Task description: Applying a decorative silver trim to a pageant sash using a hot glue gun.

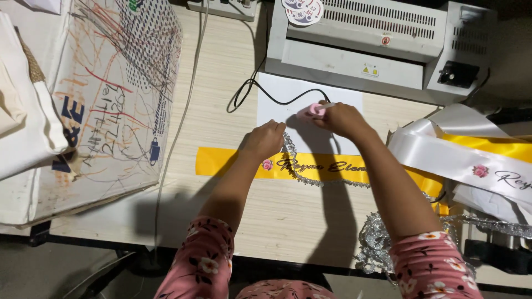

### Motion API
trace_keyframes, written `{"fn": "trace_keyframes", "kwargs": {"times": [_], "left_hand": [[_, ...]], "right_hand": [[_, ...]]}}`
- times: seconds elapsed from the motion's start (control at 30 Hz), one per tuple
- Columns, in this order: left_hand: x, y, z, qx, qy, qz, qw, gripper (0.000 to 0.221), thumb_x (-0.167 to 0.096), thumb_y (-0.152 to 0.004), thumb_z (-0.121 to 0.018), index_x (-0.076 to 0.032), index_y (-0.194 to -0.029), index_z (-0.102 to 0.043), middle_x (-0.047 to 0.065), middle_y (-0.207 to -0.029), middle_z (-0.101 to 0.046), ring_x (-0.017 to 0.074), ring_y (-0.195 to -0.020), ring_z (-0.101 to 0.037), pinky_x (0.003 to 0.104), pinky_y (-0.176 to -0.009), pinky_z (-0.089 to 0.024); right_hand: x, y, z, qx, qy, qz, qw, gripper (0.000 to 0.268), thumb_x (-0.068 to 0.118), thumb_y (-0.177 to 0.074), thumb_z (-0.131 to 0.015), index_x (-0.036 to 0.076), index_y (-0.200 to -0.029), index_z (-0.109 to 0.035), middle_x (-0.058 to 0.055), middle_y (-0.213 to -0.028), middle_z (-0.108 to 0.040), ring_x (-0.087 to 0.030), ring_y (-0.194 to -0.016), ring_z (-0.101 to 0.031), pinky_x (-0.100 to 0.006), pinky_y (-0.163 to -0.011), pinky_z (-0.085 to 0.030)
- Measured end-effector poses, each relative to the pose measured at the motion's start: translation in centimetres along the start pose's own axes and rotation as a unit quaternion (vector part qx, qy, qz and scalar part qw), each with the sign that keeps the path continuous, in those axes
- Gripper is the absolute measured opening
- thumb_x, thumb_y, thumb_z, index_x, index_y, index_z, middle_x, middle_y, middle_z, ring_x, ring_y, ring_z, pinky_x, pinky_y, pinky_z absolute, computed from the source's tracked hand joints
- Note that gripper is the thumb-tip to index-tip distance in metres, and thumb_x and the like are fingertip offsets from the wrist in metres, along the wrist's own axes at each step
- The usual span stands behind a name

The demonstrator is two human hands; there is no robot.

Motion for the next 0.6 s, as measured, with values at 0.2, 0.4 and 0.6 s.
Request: {"fn": "trace_keyframes", "kwargs": {"times": [0.2, 0.4, 0.6], "left_hand": [[-0.3, 0.2, 0.0, -0.006, -0.01, 0.009, 1.0, 0.013, -0.012, -0.088, -0.063, -0.003, -0.098, -0.063, 0.016, -0.093, -0.069, 0.0335, -0.085, -0.072, 0.046, -0.069, -0.061], [0.1, 0.9, -1.2, -0.063, -0.053, -0.011, 0.997, 0.013, -0.015, -0.089, -0.065, -0.004, -0.095, -0.063, 0.025, -0.104, -0.07, 0.0359, -0.082, -0.074, 0.046, -0.061, -0.062], [0.0, 0.9, -1.0, -0.062, -0.06, 0.005, 0.996, 0.011, -0.016, -0.09, -0.064, -0.006, -0.095, -0.063, 0.022, -0.105, -0.072, 0.0349, -0.077, -0.074, 0.047, -0.06, -0.062]], "right_hand": [[-2.4, 0.6, 0.6, -0.026, 0.026, 0.011, 0.999, 0.046, 0.052, -0.093, -0.067, 0.016, -0.122, -0.067, -0.01, -0.093, -0.076, -0.032, -0.079, -0.072, -0.045, -0.068, -0.058], [-3.4, 0.6, -0.9, 0.046, 0.039, -0.021, 0.998, 0.043, 0.056, -0.099, -0.065, 0.015, -0.112, -0.073, -0.01, -0.092, -0.077, -0.027, -0.082, -0.074, -0.041, -0.078, -0.059], [-5.4, 0.9, 1.2, 0.0, -0.042, 0.02, 0.999, 0.04, 0.048, -0.091, -0.069, 0.015, -0.112, -0.072, -0.012, -0.094, -0.076, -0.029, -0.084, -0.073, -0.044, -0.075, -0.058]]}}
Point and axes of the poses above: each hand's wrist, its own y-axis away from the middle knuckle, its own z-axis out of the back of the hand, x = y × z, the point moved 1 cm from there along -y, towards the middle knuckle
